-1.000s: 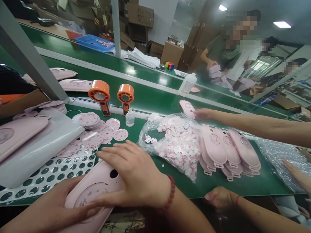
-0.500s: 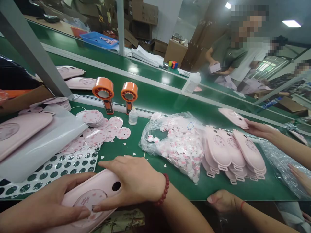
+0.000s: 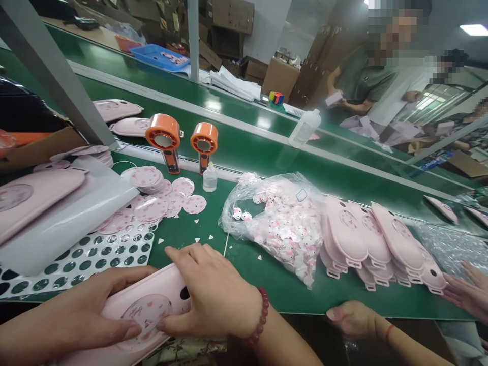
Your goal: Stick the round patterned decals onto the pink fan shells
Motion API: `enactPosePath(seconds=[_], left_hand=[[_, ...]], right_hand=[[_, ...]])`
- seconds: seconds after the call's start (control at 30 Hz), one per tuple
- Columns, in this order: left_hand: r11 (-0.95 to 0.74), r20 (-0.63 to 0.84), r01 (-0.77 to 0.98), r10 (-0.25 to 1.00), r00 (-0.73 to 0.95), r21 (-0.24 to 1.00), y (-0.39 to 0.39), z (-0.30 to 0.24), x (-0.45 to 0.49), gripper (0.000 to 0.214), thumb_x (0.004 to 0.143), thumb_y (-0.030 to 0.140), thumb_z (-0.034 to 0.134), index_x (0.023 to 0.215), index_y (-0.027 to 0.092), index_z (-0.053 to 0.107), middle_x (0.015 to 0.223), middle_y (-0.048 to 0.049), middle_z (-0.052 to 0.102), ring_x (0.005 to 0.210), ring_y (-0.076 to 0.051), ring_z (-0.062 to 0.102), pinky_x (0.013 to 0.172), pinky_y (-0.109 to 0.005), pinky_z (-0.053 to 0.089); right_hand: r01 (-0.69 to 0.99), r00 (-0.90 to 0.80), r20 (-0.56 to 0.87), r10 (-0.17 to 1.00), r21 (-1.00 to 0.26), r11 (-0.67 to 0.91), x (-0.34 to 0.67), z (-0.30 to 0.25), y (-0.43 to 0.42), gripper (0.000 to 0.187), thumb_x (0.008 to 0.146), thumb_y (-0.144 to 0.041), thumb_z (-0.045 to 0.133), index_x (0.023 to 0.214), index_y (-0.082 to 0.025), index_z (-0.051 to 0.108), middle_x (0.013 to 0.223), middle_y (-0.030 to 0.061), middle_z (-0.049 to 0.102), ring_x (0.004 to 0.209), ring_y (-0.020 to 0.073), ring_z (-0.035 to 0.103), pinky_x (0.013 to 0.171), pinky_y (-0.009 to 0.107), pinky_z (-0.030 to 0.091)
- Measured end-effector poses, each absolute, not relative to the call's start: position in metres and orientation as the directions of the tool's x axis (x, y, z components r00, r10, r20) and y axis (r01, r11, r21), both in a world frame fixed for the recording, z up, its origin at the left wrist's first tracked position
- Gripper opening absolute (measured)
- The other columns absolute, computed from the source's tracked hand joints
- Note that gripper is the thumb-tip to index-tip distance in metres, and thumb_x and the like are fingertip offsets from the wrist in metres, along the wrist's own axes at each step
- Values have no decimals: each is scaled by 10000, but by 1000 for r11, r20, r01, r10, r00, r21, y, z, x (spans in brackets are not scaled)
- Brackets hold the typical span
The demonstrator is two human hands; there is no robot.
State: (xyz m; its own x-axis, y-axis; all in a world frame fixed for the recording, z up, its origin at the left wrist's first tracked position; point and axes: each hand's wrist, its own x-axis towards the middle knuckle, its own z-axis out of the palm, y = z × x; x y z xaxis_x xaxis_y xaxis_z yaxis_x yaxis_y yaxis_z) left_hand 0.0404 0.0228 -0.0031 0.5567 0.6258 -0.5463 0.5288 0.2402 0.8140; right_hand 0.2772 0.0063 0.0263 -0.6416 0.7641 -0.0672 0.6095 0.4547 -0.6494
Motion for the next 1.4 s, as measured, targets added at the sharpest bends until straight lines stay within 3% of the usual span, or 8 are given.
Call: enactPosePath(seconds=[0.13, 0.3, 0.53, 0.67, 0.83, 1.1, 1.27, 1.4], left_hand=[[233, -547, 519, 576, 608, 822, 23, -1, 42, 441, 657, 425, 775, 1048, 264, 647, 970, 51, 719, 911, -225, 645, 809, -308, 472], [252, -576, 548, 586, 569, 798, 20, -1, 48, 455, 625, 284, 788, 1062, 253, 666, 950, 58, 727, 884, -216, 648, 774, -304, 481], [253, -561, 515, 542, 626, 819, 19, 4, 50, 509, 677, 205, 672, 1181, 243, 613, 1023, 58, 723, 950, -217, 654, 832, -319, 495], [202, -560, 564, 589, 583, 800, 18, 6, 51, 568, 652, 161, 632, 1213, 240, 599, 1060, 56, 720, 1004, -225, 643, 888, -324, 467], [228, -569, 547, 554, 608, 806, 17, 8, 53, 432, 690, 255, 711, 1116, 245, 643, 1012, 60, 741, 946, -232, 659, 819, -322, 508], [138, -544, 619, 646, 536, 773, 15, 5, 52, 434, 634, 286, 687, 1064, 224, 681, 916, 31, 741, 882, -250, 667, 763, -322, 505], [104, -503, 645, 723, 474, 757, 13, -2, 52, 505, 569, 325, 664, 1060, 216, 708, 808, 9, 715, 829, -265, 653, 710, -331, 515], [99, -501, 641, 716, 485, 762, 16, -4, 52, 504, 579, 323, 667, 1072, 224, 708, 836, 6, 726, 836, -261, 657, 715, -330, 518]], right_hand=[[574, -646, -61, 761, -695, 432, 280, 25, 3, 1002, 749, -535, 805, 1545, -176, 314, 1372, 121, 503, 1219, 257, 486, 1087, 390, 425], [606, -588, -62, 806, -694, 388, 280, 21, -4, 945, 773, -507, 789, 1535, -176, 339, 1374, 111, 496, 1220, 265, 466, 1093, 420, 417], [585, -597, -48, 801, -709, 393, 283, 21, -7, 786, 863, -455, 722, 1518, -185, 381, 1328, 96, 543, 1195, 245, 470, 1073, 397, 418], [598, -562, -32, 826, -706, 380, 280, 21, -10, 747, 865, -426, 720, 1502, -191, 408, 1316, 86, 556, 1183, 243, 477, 1064, 393, 416], [594, -534, 52, 844, -687, 418, 275, 18, -13, 727, 852, -440, 733, 1469, -177, 453, 1288, 78, 578, 1143, 231, 494, 1046, 374, 412], [563, -472, 205, 858, -678, 472, 270, 5, -17, 603, 888, -453, 688, 1393, -158, 538, 1204, 69, 633, 1078, 217, 528, 973, 357, 432], [549, -545, 175, 820, -665, 506, 278, 7, -16, 731, 856, -460, 716, 1479, -195, 439, 1324, 65, 572, 1154, 223, 497, 1026, 351, 418], [551, -589, 129, 798, -657, 514, 284, 13, -14, 814, 834, -438, 752, 1512, -182, 381, 1389, 75, 522, 1203, 223, 464, 1079, 342, 386]])
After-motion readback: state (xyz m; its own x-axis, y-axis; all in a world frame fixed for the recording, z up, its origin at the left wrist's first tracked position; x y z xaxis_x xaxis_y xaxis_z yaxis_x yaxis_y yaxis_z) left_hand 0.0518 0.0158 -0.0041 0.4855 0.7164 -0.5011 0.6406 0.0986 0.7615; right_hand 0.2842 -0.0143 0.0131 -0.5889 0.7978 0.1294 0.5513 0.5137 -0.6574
